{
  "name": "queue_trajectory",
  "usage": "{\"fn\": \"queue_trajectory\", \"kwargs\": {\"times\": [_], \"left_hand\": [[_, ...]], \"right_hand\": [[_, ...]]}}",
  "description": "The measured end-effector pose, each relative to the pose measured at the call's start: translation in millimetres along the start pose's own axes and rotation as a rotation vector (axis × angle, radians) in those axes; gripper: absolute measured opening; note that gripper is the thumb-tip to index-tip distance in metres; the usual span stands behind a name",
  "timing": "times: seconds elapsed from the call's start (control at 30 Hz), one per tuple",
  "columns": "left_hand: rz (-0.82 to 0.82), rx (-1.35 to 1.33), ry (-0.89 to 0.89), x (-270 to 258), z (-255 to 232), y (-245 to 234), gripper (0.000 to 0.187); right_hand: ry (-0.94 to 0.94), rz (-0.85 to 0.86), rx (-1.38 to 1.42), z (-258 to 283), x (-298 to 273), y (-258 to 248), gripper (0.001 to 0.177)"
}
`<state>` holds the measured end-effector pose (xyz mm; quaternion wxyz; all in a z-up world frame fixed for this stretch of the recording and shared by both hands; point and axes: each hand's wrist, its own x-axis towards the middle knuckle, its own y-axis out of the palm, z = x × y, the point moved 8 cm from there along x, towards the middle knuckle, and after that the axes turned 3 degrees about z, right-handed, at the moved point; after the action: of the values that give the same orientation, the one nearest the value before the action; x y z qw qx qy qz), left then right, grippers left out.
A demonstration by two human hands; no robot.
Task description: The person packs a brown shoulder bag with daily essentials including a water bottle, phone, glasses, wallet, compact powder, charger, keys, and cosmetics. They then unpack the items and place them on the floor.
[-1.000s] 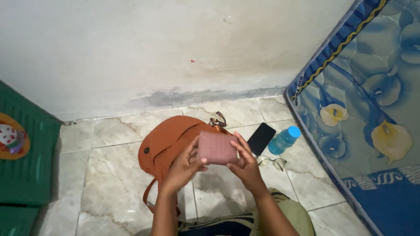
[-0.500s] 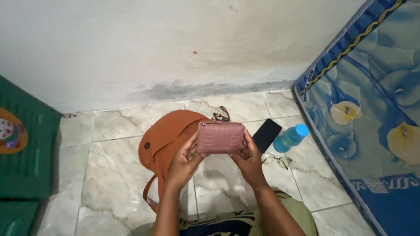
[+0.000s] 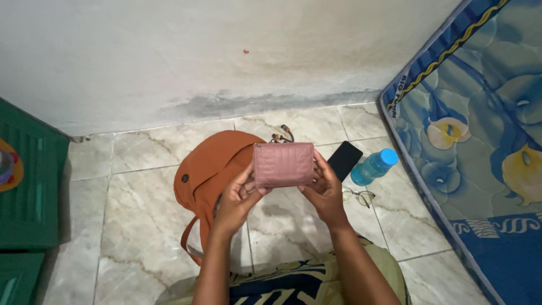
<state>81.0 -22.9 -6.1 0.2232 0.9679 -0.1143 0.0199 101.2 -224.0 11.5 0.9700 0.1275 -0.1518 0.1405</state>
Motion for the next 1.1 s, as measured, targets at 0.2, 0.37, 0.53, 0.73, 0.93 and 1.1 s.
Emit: {"fn": "queue_trajectory", "kwargs": {"times": [0.2,0.37,0.53,0.73,0.93,1.1], "left_hand": [[0.023,-0.018,0.024,-2,-4,0,0.071],[0.047,-0.061,0.039,-2,-5,-1,0.071],[0.045,-0.029,0.027,-3,-7,1,0.071],[0.045,-0.018,0.023,-3,-8,2,0.071],[0.051,0.047,0.005,-6,-17,6,0.090],[0.075,-0.001,-0.060,-8,-24,9,0.097]], "right_hand": [[-0.025,0.006,0.000,5,2,1,0.086],[-0.015,0.006,0.046,2,2,3,0.086],[-0.014,0.012,0.028,2,1,1,0.086],[-0.015,0.013,0.026,1,1,0,0.086],[-0.133,0.201,-0.323,27,0,19,0.097],[-0.085,0.229,-0.443,36,3,23,0.076]]}}
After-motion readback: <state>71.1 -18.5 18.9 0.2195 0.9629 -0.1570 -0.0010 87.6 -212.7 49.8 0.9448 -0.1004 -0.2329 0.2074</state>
